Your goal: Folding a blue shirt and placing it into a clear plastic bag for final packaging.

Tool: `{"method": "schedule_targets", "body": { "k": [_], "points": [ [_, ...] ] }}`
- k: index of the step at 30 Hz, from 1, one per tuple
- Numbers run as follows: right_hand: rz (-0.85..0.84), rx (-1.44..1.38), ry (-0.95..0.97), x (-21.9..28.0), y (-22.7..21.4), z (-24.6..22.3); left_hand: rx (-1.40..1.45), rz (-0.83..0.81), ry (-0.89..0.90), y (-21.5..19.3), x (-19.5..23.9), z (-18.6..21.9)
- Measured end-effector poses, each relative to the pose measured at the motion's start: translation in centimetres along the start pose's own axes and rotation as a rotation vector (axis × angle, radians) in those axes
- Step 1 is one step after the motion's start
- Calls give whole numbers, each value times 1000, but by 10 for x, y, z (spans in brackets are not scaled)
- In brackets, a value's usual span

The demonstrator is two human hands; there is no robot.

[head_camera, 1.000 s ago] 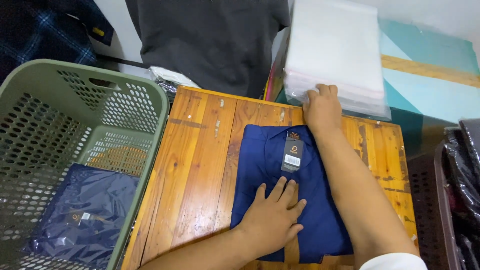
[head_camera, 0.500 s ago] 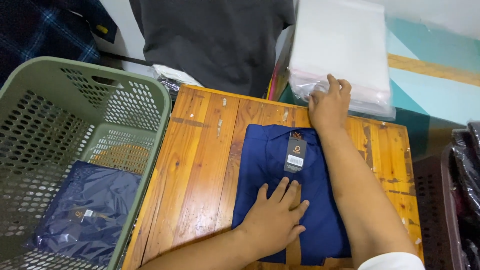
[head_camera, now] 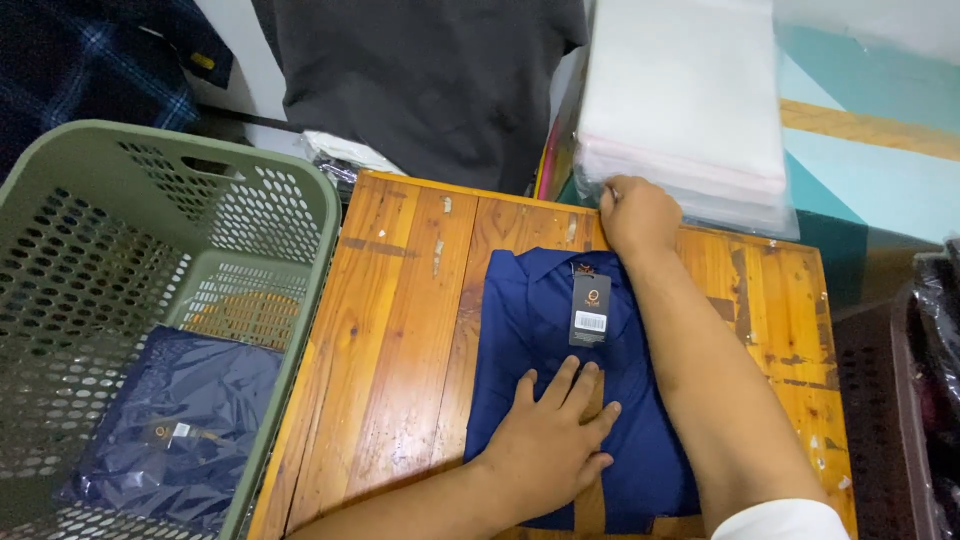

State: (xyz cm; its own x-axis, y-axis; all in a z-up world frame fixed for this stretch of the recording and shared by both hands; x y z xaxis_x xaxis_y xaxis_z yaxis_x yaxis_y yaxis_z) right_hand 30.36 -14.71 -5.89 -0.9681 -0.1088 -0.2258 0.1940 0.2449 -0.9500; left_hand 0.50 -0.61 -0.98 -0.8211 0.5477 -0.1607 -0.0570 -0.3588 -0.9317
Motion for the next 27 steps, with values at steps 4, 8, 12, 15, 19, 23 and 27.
{"method": "schedule_targets", "body": {
  "k": [4, 8, 12, 15, 19, 23, 27],
  "points": [
    [72, 28, 34, 0, 4, 8, 17, -77, -6, -2, -1, 0],
    [62, -8, 23, -2, -4, 13, 16, -64, -4, -2, -1, -1],
    [-10, 16, -7, 1, -26, 11, 97, -13, -28, 3, 1, -1],
    [14, 36, -37, 5, -41, 7, 158, -89, -33, -11, -3, -2],
    [129, -13, -155, 31, -65, -12, 124, -196, -25, -9, -5, -4],
    [334, 39, -441, 70, -88, -37, 127, -191, -39, -7, -4, -4],
    [358, 257, -544, 111, -93, -51, 175, -240, -70, -14, -6, -4]
  ]
}}
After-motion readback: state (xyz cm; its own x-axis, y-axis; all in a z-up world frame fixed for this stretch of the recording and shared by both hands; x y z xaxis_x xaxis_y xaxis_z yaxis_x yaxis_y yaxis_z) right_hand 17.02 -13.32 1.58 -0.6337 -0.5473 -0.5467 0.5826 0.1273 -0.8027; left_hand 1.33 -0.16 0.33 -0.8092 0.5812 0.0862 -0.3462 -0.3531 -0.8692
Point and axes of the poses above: each hand's wrist, its own x-axis away from the middle knuckle, its own y-axis out of the palm, z = x × y, the point moved 1 cm from there along -x, towards the middle knuckle, and after that the axes turned 4 degrees about z, right-handed, at the moved point
